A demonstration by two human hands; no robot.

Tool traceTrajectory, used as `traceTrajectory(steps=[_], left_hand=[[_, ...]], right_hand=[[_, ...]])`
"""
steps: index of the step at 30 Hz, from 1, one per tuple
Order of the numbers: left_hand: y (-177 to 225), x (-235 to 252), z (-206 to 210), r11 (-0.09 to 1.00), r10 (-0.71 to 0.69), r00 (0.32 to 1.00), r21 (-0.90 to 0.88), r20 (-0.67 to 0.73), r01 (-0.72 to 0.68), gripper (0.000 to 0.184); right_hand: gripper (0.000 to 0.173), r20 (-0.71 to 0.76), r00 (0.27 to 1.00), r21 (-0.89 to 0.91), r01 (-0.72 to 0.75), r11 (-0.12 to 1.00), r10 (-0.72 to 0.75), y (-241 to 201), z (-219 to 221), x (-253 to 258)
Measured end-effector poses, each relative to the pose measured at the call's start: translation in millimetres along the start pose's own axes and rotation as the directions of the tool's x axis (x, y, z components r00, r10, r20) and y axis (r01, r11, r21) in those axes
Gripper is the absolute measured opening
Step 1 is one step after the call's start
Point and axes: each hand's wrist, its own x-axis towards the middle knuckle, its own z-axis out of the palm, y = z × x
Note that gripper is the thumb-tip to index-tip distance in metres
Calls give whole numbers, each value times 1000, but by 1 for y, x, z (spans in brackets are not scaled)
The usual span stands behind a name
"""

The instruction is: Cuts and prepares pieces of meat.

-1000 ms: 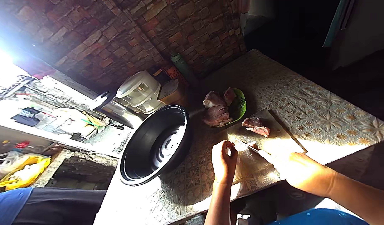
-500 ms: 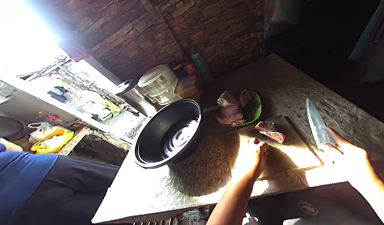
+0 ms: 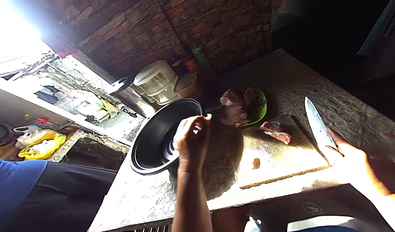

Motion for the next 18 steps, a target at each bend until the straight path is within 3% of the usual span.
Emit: traceTrajectory(steps=[3, 7, 11, 12, 14, 16, 18], left_hand=[[-38, 23, -19, 986, -127, 991, 99, -50, 132, 28], [-59, 28, -22, 910, -398, 875, 235, 274, 341, 48], [-25, -13, -2, 977, -210, 878, 121, 429, 174, 39], [-12, -28, 6, 988, -152, 851, 79, 503, 129, 34], [14, -57, 23, 991, -119, 732, 41, 671, 124, 31], [34, -82, 39, 979, -165, 608, 52, 777, 199, 40], [46, -101, 51, 967, -214, 563, 90, 798, 240, 48]], right_hand=[[55, 15, 1000, -43, -12, 999, 13, -2, 0, -1], [56, 25, 1000, -76, -16, 997, 18, 2, 0, -1], [56, 28, 1000, -75, 1, 997, 1, 5, 1, -1], [56, 22, 1000, -64, 11, 998, -10, 6, 2, -1], [57, 6, 999, -47, 49, 998, -49, 8, 3, -2], [62, 1, 998, -68, 62, 996, -62, 6, 1, -2], [64, 12, 999, -92, 42, 995, -41, 3, 0, 0]])
